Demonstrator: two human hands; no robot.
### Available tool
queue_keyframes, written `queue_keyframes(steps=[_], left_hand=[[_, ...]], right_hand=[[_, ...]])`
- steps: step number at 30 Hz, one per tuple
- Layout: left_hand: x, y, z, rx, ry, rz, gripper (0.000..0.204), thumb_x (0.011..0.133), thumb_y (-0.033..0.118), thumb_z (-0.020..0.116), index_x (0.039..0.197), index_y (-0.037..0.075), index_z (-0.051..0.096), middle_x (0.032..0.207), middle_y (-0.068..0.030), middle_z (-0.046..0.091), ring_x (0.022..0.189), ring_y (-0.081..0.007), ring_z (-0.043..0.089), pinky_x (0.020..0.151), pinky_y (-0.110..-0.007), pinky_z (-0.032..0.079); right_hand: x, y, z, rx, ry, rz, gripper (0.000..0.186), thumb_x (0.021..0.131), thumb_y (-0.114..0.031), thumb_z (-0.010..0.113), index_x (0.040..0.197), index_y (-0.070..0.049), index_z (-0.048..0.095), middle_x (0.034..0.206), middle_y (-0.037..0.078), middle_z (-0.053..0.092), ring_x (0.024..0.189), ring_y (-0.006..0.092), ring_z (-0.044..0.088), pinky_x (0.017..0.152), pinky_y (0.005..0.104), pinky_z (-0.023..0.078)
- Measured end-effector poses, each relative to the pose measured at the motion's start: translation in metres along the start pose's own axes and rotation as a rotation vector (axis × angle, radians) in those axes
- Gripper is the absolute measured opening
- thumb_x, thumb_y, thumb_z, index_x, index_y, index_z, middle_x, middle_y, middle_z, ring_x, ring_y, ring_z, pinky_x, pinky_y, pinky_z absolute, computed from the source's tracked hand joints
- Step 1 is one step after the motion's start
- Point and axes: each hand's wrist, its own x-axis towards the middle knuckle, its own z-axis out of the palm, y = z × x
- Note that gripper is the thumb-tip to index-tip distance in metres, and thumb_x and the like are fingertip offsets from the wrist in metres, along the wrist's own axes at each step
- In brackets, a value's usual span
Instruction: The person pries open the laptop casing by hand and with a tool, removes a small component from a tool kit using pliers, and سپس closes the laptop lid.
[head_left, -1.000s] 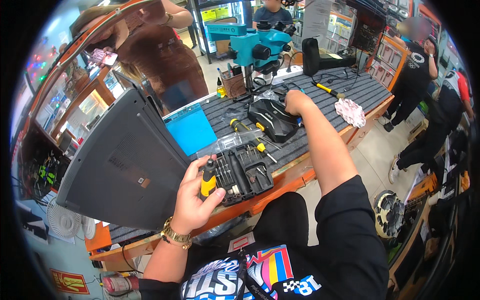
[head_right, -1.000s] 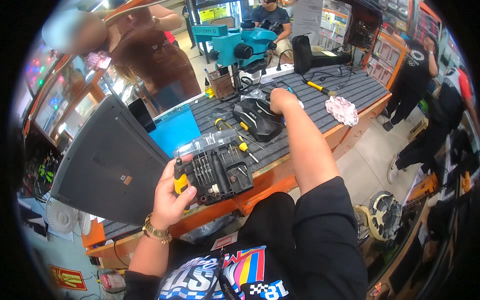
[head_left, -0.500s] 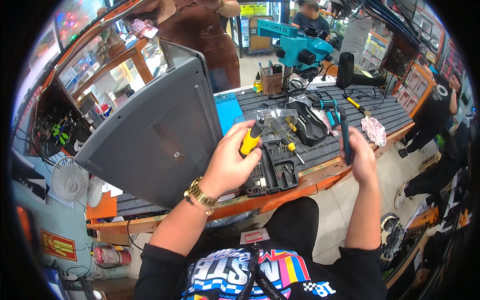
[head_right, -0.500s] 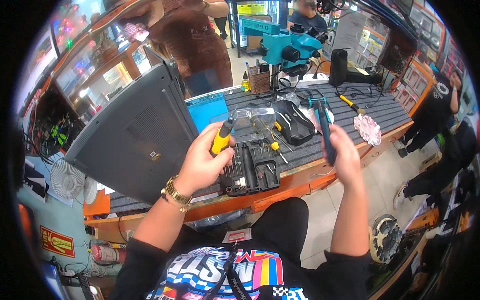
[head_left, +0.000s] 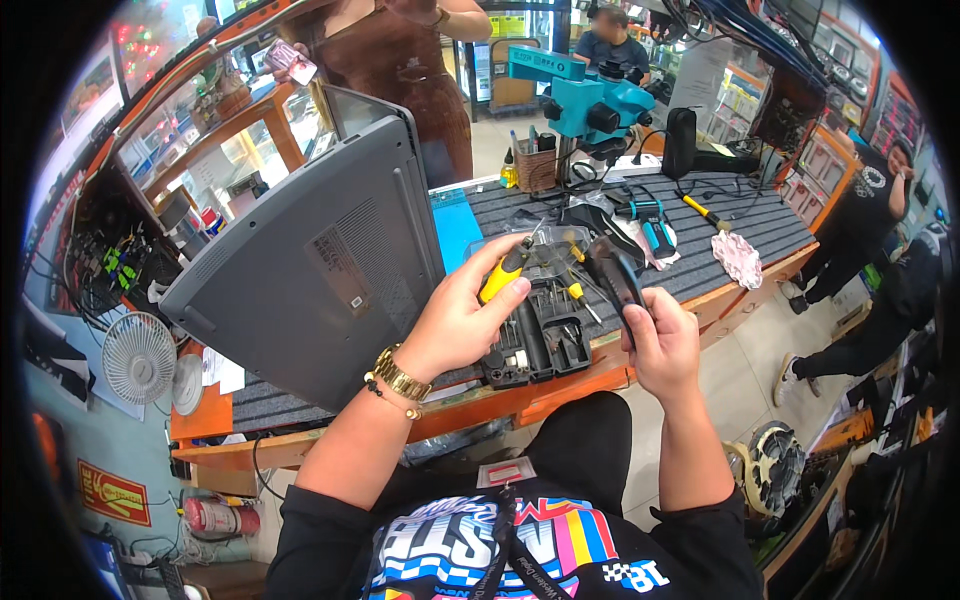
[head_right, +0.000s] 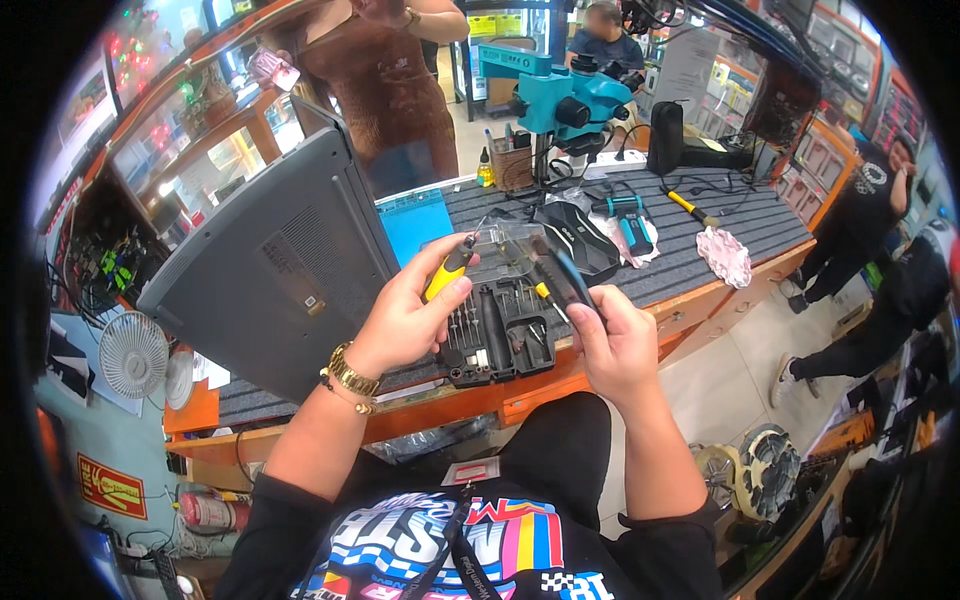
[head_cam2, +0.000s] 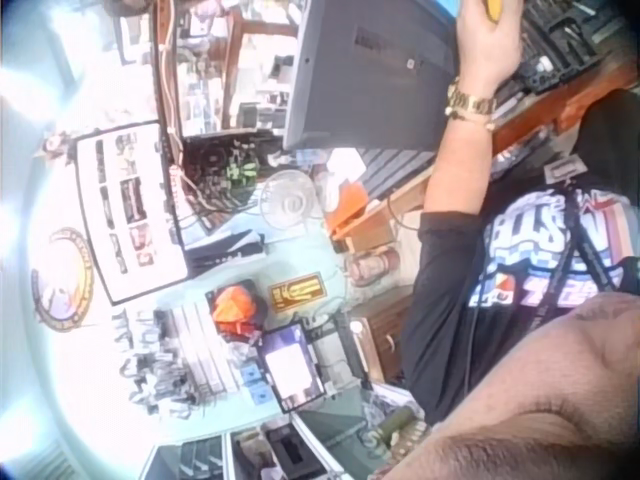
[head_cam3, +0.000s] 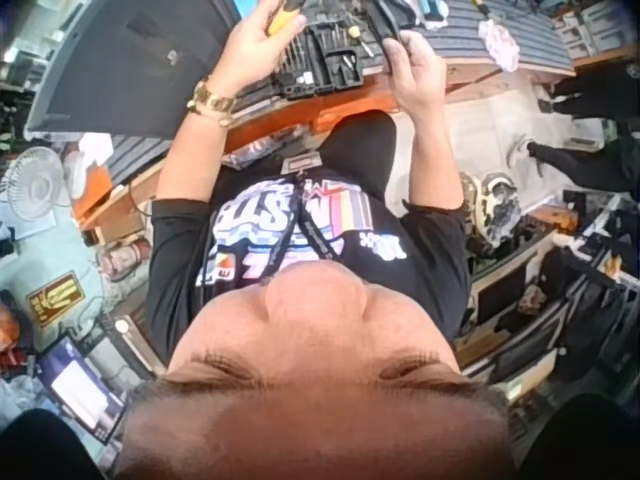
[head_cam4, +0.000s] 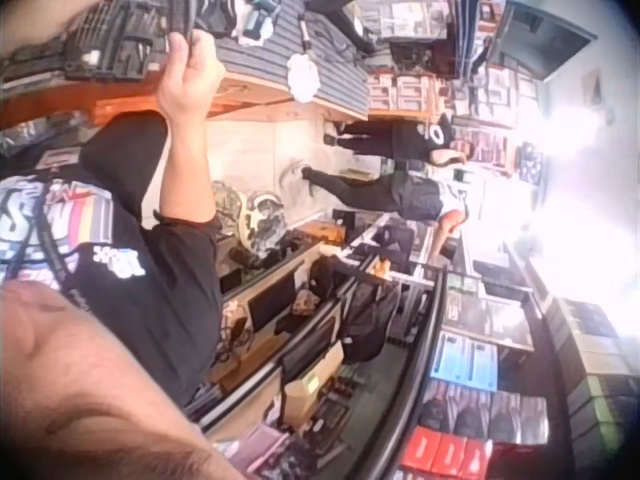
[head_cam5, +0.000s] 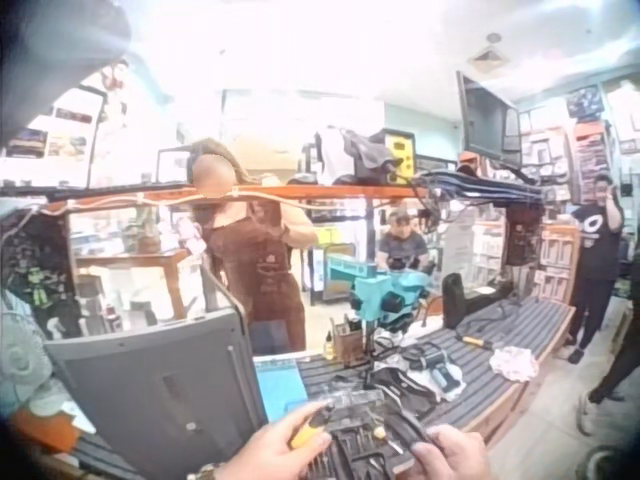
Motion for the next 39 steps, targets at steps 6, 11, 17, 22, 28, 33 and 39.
queue_keyframes(steps=[6,11,17,22,28,33,39], left_hand=[[-0.002,-0.019,0.001,0.023,-0.002,0.036,0.055,0.117,0.028,0.064,0.168,0.015,0.049,0.097,0.0023,0.063,0.068,-0.0049,0.064,0.056,-0.024,0.054],[-0.002,-0.025,0.001,0.054,0.005,0.048,0.053,0.117,0.026,0.063,0.167,0.012,0.05,0.094,0.0023,0.063,0.073,-0.0047,0.066,0.059,-0.024,0.054],[0.002,-0.021,0.004,0.087,-0.016,0.164,0.053,0.116,0.018,0.059,0.168,0.014,0.05,0.099,0.001,0.067,0.07,-0.0041,0.06,0.062,-0.024,0.052],[0.001,-0.02,0.005,0.1,-0.045,0.22,0.057,0.115,0.013,0.057,0.171,0.019,0.049,0.103,-0.0003,0.071,0.069,-0.0038,0.057,0.065,-0.025,0.052],[-0.001,-0.026,0.003,0.153,-0.069,0.148,0.057,0.116,0.015,0.058,0.172,0.02,0.048,0.101,0.0001,0.069,0.068,-0.0043,0.057,0.063,-0.025,0.05],[-0.005,-0.025,0.005,0.123,-0.089,0.091,0.055,0.116,0.018,0.059,0.171,0.015,0.049,0.095,0.0022,0.064,0.067,-0.0044,0.056,0.062,-0.025,0.05],[-0.014,-0.018,0.009,-0.112,-0.188,-0.113,0.057,0.119,0.018,0.054,0.174,0.014,0.042,0.095,0.0022,0.059,0.063,-0.0033,0.053,0.056,-0.022,0.048]], right_hand=[[0.01,0.009,0.019,-0.042,0.085,-0.005,0.023,0.112,-0.021,0.074,0.103,-0.001,0.072,0.072,0.001,0.071,0.062,0.0063,0.063,0.058,0.0254,0.05],[0.009,0.001,0.02,0.042,-0.121,-0.036,0.031,0.113,-0.014,0.069,0.14,0.001,0.062,0.098,0.005,0.078,0.071,0.0079,0.067,0.063,0.027,0.053],[0.01,-0.001,0.018,-0.005,0.033,0.085,0.024,0.111,-0.024,0.075,0.109,0.001,0.076,0.064,0.001,0.067,0.061,0.0066,0.062,0.059,0.0281,0.05],[0.006,0.003,0.026,-0.245,-0.009,-0.148,0.022,0.108,-0.014,0.076,0.126,-0.002,0.075,0.088,0.011,0.072,0.075,0.0222,0.069,0.071,0.0353,0.056],[0.002,0.01,0.038,-0.349,-0.027,-0.243,0.047,0.108,-0.012,0.072,0.154,-0.005,0.064,0.107,0.016,0.065,0.094,0.034,0.067,0.083,0.0408,0.056],[0.001,0.012,0.046,-0.479,-0.004,-0.326,0.048,0.109,-0.016,0.071,0.155,-0.004,0.064,0.106,0.015,0.063,0.098,0.0361,0.065,0.081,0.0455,0.057],[-0.008,0.009,0.041,-0.57,0.052,-0.317,0.054,0.104,-0.019,0.077,0.155,-0.008,0.066,0.104,0.012,0.061,0.095,0.0335,0.063,0.077,0.0462,0.056]])
